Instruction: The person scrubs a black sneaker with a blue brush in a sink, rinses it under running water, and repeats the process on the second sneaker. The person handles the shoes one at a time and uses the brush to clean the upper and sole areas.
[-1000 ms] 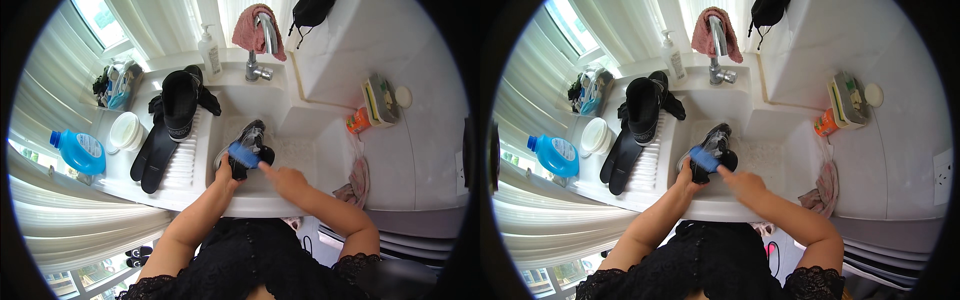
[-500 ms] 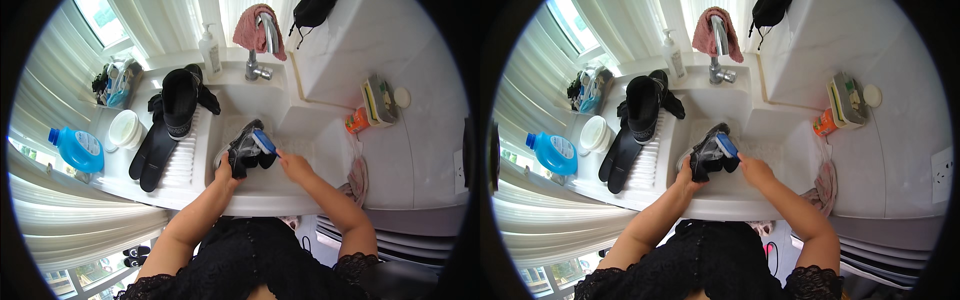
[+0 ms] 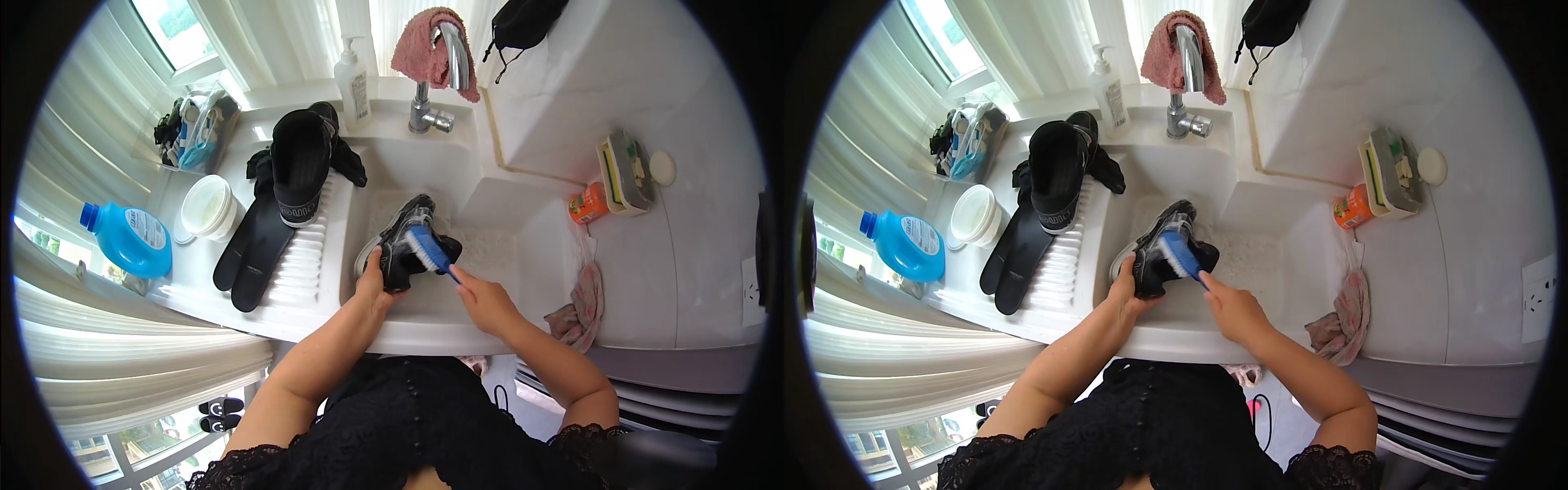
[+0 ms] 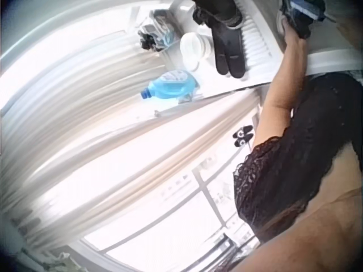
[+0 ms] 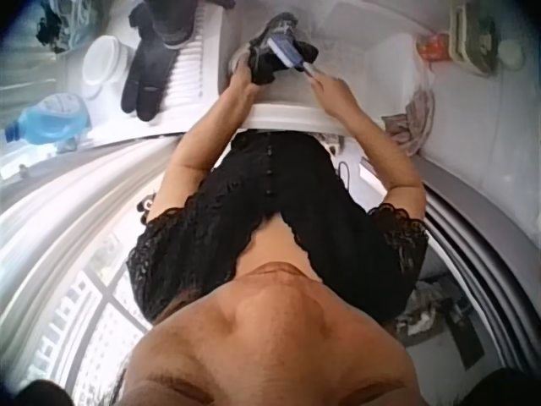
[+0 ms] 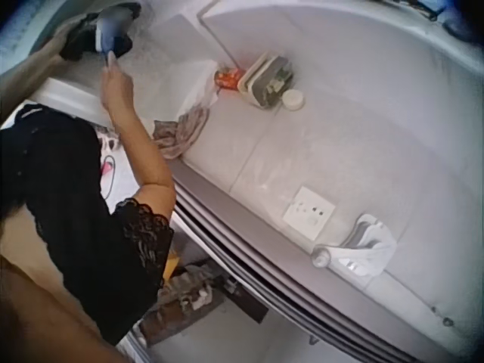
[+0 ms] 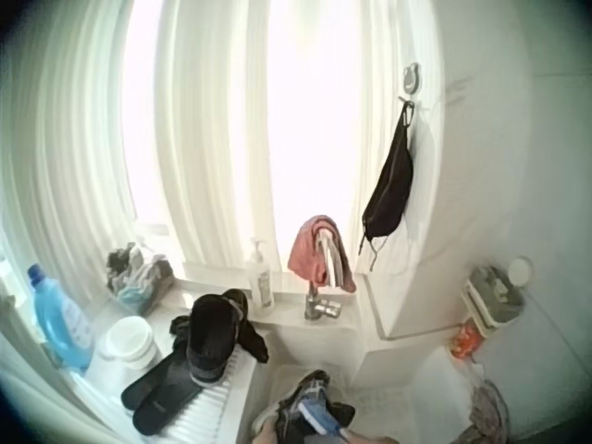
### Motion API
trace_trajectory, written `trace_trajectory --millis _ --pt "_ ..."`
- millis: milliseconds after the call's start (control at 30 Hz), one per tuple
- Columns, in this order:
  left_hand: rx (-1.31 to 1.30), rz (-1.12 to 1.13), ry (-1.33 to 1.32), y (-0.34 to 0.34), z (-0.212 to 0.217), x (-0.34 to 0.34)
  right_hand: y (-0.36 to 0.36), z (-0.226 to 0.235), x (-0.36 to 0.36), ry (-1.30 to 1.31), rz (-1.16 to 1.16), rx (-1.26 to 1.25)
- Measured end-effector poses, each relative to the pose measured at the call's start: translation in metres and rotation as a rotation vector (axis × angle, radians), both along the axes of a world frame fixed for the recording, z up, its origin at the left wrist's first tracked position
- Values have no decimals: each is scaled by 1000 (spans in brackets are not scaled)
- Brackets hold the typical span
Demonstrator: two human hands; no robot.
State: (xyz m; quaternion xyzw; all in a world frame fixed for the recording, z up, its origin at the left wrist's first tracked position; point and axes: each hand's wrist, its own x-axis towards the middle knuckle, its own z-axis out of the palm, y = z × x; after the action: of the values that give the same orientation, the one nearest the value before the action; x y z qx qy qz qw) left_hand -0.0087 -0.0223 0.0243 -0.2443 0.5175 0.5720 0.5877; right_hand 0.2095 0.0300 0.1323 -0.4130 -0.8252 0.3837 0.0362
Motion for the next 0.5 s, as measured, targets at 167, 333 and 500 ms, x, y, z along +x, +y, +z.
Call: trace_trajectory --millis 167,333,500 --pt "186 -89 -2 -5 7 2 -11 13 -23 -221 178 312" --pt "169 -132 -134 1 34 3 -10 21 -15 -319 188 396" --pt "117 -246 -260 11 19 7 -4 6 -11 -236 174 402"
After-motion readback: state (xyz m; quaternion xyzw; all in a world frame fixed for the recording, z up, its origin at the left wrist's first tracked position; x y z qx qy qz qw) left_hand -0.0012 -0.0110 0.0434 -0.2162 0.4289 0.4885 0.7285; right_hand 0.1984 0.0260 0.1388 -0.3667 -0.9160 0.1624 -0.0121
